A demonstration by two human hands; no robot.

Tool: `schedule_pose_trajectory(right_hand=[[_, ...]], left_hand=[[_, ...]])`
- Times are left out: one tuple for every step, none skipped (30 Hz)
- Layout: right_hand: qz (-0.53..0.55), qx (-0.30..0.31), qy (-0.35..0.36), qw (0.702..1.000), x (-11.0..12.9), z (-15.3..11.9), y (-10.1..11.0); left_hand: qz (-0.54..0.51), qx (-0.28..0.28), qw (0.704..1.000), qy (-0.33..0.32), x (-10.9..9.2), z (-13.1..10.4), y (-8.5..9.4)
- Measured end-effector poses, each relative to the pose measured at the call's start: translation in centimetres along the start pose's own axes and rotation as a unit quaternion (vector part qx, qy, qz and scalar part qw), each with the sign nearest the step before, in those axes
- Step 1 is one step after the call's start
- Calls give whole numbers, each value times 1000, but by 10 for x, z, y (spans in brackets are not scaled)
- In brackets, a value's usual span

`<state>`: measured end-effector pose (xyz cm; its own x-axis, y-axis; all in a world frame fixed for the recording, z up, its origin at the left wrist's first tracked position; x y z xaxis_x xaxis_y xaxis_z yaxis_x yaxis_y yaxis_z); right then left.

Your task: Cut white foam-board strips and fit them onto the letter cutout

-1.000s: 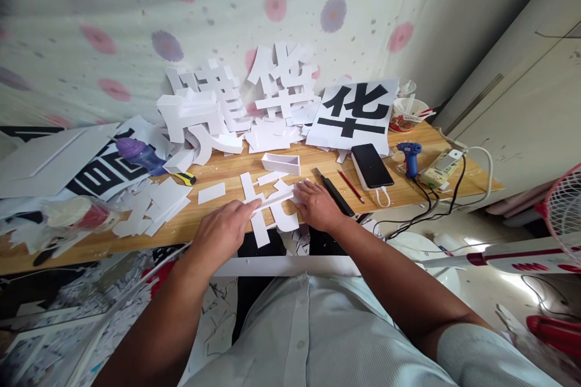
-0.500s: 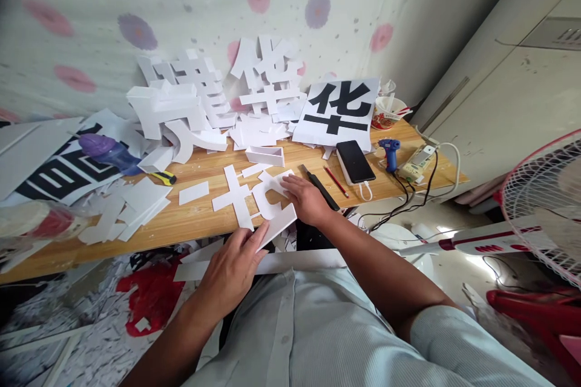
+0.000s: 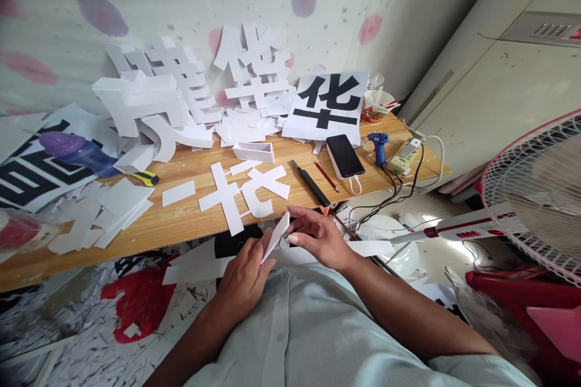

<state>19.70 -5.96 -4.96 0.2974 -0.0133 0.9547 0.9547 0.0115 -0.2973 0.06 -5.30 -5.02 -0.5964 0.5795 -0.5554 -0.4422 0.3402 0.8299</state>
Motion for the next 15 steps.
schedule_pose_trajectory(right_hand=[[-1,-18,-5,1000,-3,-1,3],[-2,-35,-10,999,-6,-2,5],[-4,-47,-12,999,-8,-3,7],[-7,-52,-14,999,-10,-4,8],[-8,-51,-12,999,-10,-6,8],[-10,-46,-10,999,-11,-8,7],[-13,-38,-6,999,-10,-10,7],[-20,-28,-3,999,-9,-12,6],[-35,-21,3,999,-8,-13,7],[-62,-20,13,998,-5,-14,11],[-103,-31,33,994,1,-14,17],[-160,-55,64,984,9,-14,26],[-232,-85,102,964,20,-13,36],[-316,-126,145,929,32,-12,47],[-407,-153,188,880,44,-11,52]], left_hand=[[-6,9,1000,-1,-2,2,-5],[-16,19,1000,-1,-3,5,-9],[-29,27,999,0,-5,7,-13],[-47,31,998,-1,-6,10,-17],[-67,31,997,-3,-8,14,-19],[-90,29,995,-8,-10,18,-20],[-115,24,993,-15,-12,22,-21],[-137,18,990,-22,-15,26,-21],[-153,11,988,-25,-16,30,-20],[-160,3,987,-23,-17,35,-20],[-156,-7,988,-18,-17,39,-19],[-145,-21,989,-10,-16,43,-18],[-127,-36,991,-3,-16,47,-17],[-107,-53,993,2,-16,50,-17],[-86,-67,994,1,-18,53,-16]])
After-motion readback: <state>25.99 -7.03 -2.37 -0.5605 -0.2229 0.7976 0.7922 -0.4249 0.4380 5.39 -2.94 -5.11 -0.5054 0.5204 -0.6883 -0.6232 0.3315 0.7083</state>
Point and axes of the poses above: each hand's wrist, its own z-axis towards the middle knuckle, its own y-axis out of the back of the hand, x = y × z, the point moved 9 cm from there along z, towards the middle knuckle, and after that the axes turned 1 degree about x, right-handed, at the moved point
